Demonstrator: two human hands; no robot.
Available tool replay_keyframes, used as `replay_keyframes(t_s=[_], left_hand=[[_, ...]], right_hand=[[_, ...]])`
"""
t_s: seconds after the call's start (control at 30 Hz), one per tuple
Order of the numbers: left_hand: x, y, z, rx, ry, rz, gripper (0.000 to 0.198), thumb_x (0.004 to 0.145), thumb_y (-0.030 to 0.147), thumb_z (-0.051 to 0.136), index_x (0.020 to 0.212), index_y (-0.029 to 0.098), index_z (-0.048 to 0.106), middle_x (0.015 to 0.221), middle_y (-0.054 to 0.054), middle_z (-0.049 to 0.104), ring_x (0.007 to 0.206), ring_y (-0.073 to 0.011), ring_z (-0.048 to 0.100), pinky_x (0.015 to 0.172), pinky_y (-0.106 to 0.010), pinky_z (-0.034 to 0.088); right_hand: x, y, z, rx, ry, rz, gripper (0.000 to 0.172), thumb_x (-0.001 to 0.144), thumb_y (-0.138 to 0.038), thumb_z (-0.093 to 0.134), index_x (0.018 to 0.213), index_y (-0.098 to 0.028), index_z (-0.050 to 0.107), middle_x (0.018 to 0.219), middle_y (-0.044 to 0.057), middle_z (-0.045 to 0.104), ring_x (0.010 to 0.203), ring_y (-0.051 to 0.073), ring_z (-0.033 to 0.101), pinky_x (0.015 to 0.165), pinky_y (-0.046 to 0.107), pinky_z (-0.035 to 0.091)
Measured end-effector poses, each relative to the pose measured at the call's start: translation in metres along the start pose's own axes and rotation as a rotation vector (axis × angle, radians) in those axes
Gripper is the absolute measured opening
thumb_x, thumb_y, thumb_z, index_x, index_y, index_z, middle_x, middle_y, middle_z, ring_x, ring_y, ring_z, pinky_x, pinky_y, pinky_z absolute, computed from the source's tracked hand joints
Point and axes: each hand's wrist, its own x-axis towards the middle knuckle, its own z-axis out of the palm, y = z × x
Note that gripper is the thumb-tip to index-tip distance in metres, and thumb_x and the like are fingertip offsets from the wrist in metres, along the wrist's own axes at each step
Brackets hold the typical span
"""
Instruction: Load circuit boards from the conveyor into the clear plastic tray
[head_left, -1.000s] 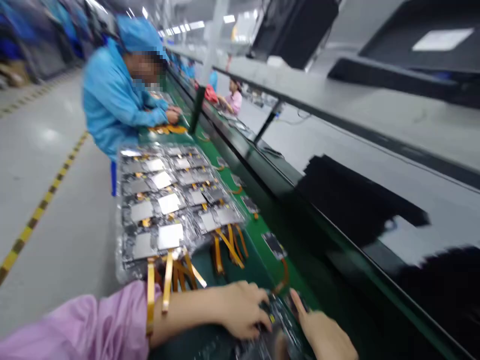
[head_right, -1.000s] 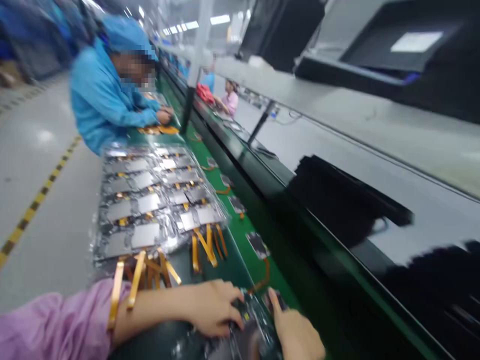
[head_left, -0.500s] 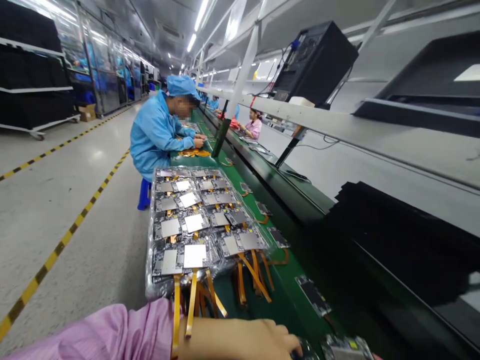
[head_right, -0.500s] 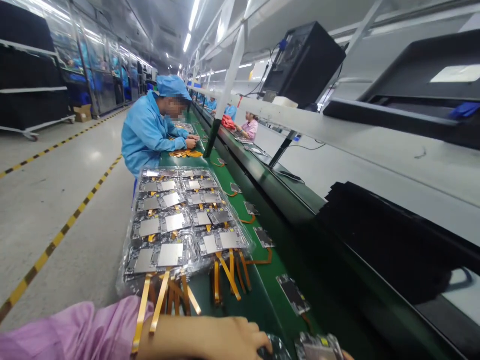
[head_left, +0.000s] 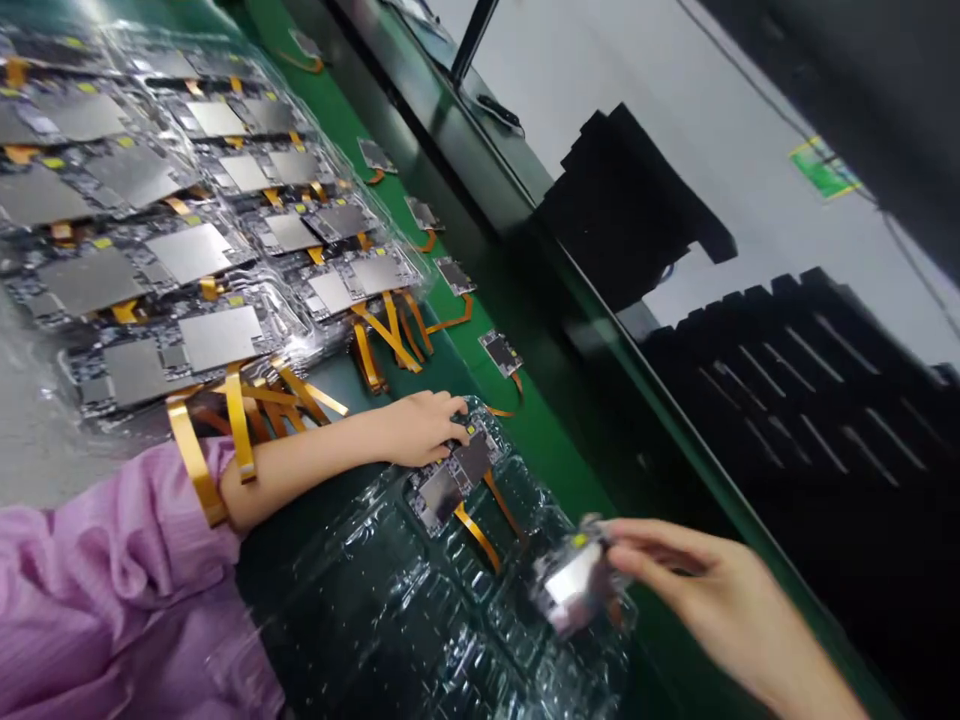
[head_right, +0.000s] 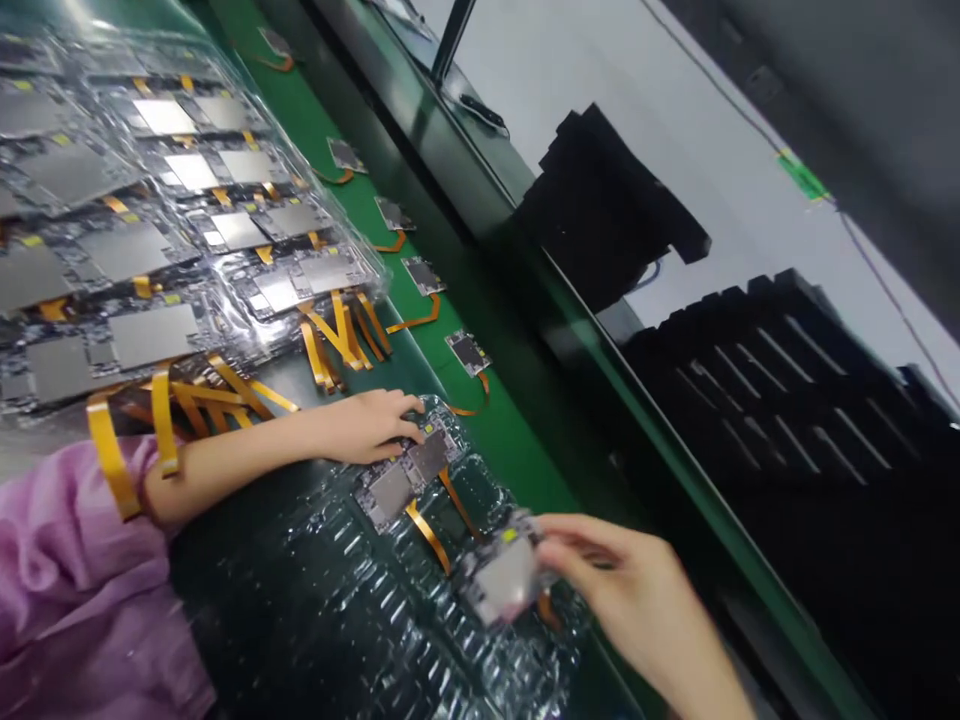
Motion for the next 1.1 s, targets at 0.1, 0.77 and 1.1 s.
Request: replay_keyframes(t_s=[0.1, 0.77, 1.1], left_hand=[[-0.001, 0.001, 0.001, -0.004, -0.001, -0.017, 0.03, 0.092, 0.028, 0.056, 0.121, 0.025, 0.065, 0.133, -0.011, 0.05, 0.109, -0.0267, 0.055, 0.092, -0.039, 0.044], [0.001, 0.0, -0.004, 0.0, -0.009, 0.015, 0.031, 0.092, 0.03, 0.057, 0.122, 0.025, 0.065, 0.133, -0.011, 0.051, 0.112, -0.0282, 0.054, 0.096, -0.042, 0.045], [0.028, -0.01, 0.008, 0.139, 0.091, 0.093, 0.04, 0.086, 0.048, 0.057, 0.122, 0.033, 0.066, 0.129, -0.007, 0.055, 0.103, -0.0272, 0.062, 0.079, -0.038, 0.055]], right_hand=[[0.011, 0.006, 0.039, 0.124, -0.361, -0.007, 0.033, 0.077, -0.05, 0.069, 0.092, -0.021, 0.078, 0.088, 0.005, 0.068, 0.081, 0.028, 0.064, 0.072, 0.031, 0.05], [0.087, 0.024, 0.064, -0.275, 0.336, 0.175, 0.051, 0.081, -0.074, 0.059, 0.09, -0.026, 0.073, 0.084, 0.003, 0.065, 0.073, 0.025, 0.062, 0.068, 0.032, 0.046], [0.233, 0.005, 0.036, -0.456, 0.195, 0.384, 0.063, 0.086, -0.076, 0.048, 0.067, -0.02, 0.069, 0.063, 0.016, 0.059, 0.068, 0.037, 0.064, 0.065, 0.05, 0.054]])
